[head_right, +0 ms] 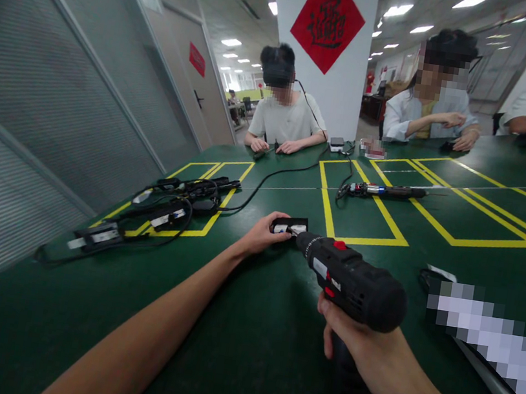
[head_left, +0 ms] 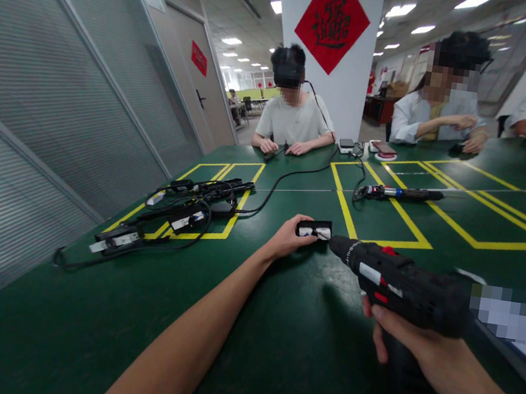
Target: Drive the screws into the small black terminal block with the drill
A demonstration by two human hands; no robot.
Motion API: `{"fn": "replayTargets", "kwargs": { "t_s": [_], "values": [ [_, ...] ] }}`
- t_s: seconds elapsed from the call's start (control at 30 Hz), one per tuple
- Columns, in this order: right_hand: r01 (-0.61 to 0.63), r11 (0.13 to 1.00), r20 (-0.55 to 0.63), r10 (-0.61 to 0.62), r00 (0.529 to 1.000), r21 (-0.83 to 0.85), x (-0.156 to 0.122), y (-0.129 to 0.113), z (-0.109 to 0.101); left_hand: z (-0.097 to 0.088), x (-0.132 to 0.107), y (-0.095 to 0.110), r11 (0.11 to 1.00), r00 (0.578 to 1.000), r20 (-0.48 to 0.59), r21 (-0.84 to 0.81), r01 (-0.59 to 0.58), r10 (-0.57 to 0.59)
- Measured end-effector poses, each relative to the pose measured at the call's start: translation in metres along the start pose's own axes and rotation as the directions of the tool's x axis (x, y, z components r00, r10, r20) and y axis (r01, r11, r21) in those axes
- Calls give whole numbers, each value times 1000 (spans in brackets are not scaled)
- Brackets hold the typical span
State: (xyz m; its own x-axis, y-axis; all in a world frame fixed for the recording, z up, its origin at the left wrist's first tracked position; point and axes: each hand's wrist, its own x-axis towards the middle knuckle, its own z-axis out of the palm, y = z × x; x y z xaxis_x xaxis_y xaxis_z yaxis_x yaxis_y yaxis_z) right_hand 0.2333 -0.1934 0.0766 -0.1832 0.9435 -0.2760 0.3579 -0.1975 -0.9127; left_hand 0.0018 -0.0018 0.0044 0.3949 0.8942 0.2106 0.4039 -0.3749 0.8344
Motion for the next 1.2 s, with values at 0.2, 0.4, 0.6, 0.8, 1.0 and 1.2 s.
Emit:
{"fn": "replayTargets", "kwargs": {
  "t_s": [0.2, 0.4, 0.6, 0.8, 1.0, 1.2],
  "values": [
    [29, 999, 15, -29, 999, 31, 1, 1, -1, 0, 0, -2, 1000, 1000, 14, -30, -7, 8],
    [63, 996, 23, -64, 998, 57, 2, 7, -3, -1, 0, -2, 999, 1000, 21, -40, -1, 1],
    [46, 997, 10, -47, 999, 55, 4, 4, -2, -2, 0, -5, 999, 1000, 21, -42, -21, 22],
    [50, 996, 6, -51, 999, 69, 4, 3, -1, -2, 1, -7, 998, 999, 22, -46, -41, 42],
    [40, 995, 22, -43, 999, 90, 3, 4, -1, -3, 1, -4, 1000, 1000, 9, -9, -25, 25],
    [43, 993, 11, -45, 999, 107, 3, 4, 0, -2, 0, -4, 1000, 1000, 17, -27, -9, 10]
  ]
}}
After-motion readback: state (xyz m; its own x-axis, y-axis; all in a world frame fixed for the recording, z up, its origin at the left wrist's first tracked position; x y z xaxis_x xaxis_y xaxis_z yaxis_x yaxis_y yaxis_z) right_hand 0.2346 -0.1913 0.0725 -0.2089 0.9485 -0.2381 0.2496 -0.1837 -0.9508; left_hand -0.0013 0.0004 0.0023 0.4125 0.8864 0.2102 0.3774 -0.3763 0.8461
